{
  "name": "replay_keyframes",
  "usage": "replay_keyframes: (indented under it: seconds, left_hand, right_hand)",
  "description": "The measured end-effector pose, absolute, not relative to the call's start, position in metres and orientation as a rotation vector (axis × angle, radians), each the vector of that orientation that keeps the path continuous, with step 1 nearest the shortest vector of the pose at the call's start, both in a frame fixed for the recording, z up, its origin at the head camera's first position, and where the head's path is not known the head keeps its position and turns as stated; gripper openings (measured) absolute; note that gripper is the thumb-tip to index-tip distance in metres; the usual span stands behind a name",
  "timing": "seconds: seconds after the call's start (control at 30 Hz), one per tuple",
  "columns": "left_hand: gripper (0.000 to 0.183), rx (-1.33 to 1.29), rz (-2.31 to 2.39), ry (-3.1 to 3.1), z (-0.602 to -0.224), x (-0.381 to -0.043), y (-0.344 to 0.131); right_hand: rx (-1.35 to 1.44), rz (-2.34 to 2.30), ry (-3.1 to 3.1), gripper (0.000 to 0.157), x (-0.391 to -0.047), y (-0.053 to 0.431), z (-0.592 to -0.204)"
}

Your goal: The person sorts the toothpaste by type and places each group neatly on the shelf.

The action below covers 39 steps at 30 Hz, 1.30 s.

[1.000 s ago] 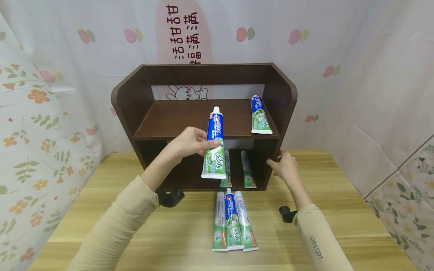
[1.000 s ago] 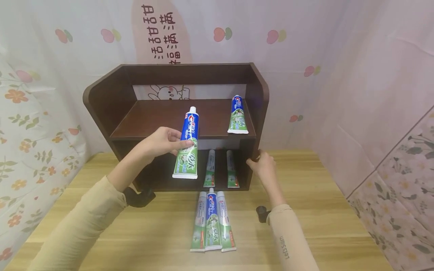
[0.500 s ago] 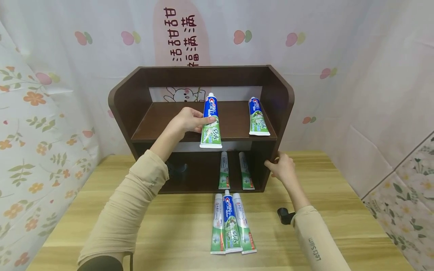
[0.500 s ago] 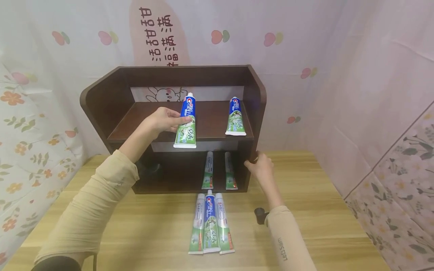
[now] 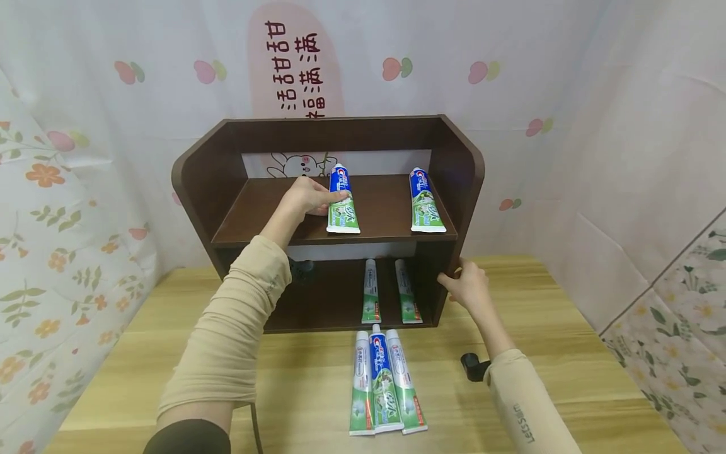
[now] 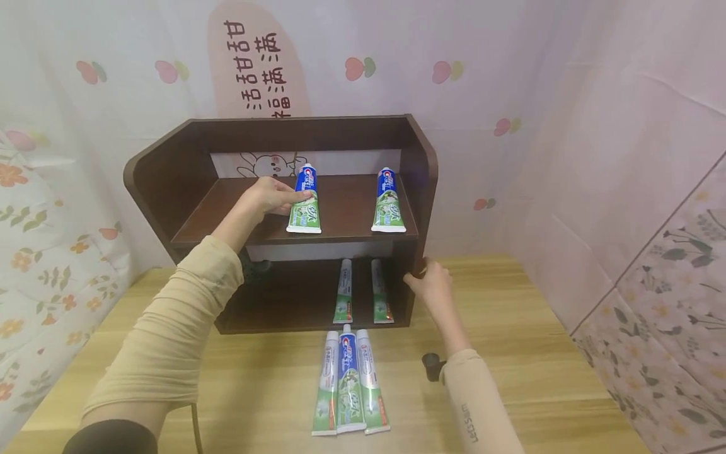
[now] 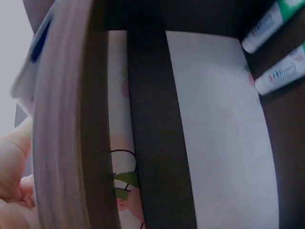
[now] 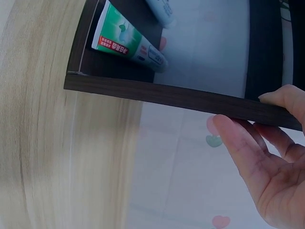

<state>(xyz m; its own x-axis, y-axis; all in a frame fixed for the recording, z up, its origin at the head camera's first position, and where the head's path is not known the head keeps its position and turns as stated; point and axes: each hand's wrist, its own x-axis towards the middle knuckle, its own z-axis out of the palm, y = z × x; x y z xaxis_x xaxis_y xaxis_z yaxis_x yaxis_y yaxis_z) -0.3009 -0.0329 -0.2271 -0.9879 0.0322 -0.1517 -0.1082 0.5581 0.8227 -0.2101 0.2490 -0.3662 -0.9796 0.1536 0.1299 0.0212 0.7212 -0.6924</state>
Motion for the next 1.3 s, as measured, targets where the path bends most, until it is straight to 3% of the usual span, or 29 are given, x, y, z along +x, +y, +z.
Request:
replay_keyframes:
  seconds: [0.2, 0.53, 1.07, 1.3]
  left_hand:
    - [0.047, 0.032, 1.19, 2.874, -0.229, -0.298, -0.027]
    - [0.06, 0.086, 1.11, 2.985, -0.236, -0.291, -0.028]
    - [0.036, 0.302, 1.173, 2.862, -0.233, -0.231, -0.063]
    - [0.03, 0.444, 1.208, 2.856, -0.251, -0.202, -0.069]
  right_hand:
    - [-0.154, 1.094, -2.749, 0.027, -0.208, 0.249, -0.367]
    - [-0.149, 1.044, -2.782, 0.026, -0.209, 0.253, -0.367]
    - [-0.123, 1.058, -2.77, 0.025, -0.209, 0.248, -0.367]
    - [-0.121, 1.061, -2.759, 0.024, -0.209, 0.248, -0.366]
